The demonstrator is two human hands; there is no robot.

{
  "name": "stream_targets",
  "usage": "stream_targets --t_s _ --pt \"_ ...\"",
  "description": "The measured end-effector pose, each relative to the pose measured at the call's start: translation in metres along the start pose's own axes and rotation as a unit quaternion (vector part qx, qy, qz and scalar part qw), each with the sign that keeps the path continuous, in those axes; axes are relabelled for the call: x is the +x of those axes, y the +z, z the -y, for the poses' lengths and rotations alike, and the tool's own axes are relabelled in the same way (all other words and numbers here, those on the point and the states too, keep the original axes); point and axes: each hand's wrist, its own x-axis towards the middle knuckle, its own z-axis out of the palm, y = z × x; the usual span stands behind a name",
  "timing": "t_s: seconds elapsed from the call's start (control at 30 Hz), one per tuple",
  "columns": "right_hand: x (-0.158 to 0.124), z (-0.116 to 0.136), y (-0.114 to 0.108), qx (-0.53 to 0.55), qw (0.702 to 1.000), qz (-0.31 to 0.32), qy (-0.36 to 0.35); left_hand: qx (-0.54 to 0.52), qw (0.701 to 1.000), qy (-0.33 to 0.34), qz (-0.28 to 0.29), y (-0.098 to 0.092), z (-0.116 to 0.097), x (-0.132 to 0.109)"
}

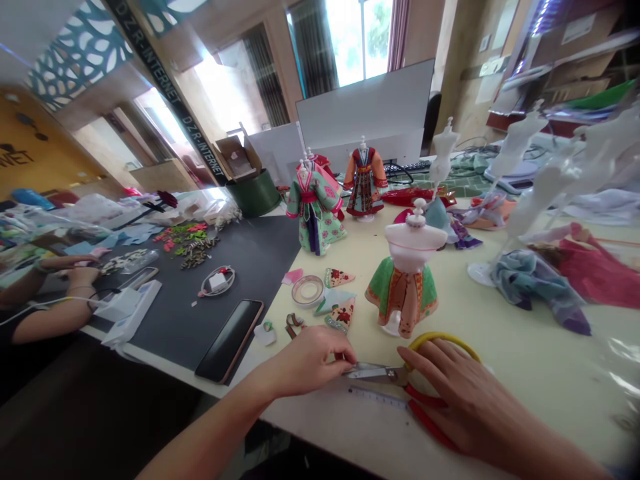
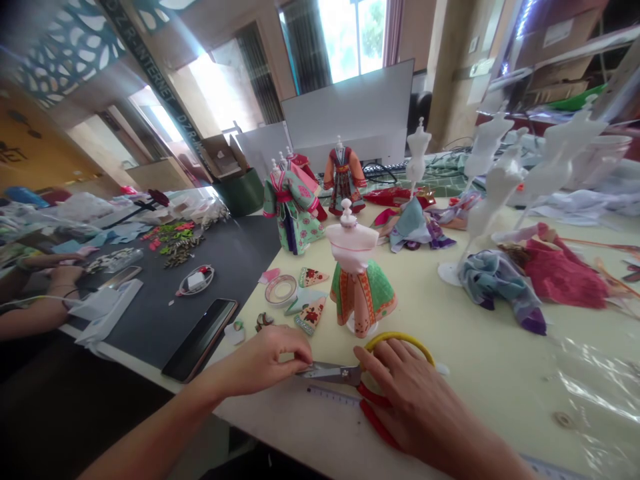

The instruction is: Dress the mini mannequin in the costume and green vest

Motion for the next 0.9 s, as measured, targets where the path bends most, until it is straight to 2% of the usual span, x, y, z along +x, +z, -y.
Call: stream_targets --t_s 0.23,0.63,0.9 --pt "-0.0014 -0.0005 0.0004 0.002 1.000 0.003 0.001 0.009 1.000 -0.007 -0.001 -0.0010 -0.0007 -0.0003" --pt "-0.0005 0.0006 -0.0009 -0.003 1.000 -0.018 0.001 0.033 0.999 0.030 0.018 -0.0022 0.0005 0.0008" --pt "0.0006 0.0013 -0.0021 0.000 1.000 -0.003 0.001 0.044 0.998 0.023 0.029 -0.0036 -0.0023 0.0020"
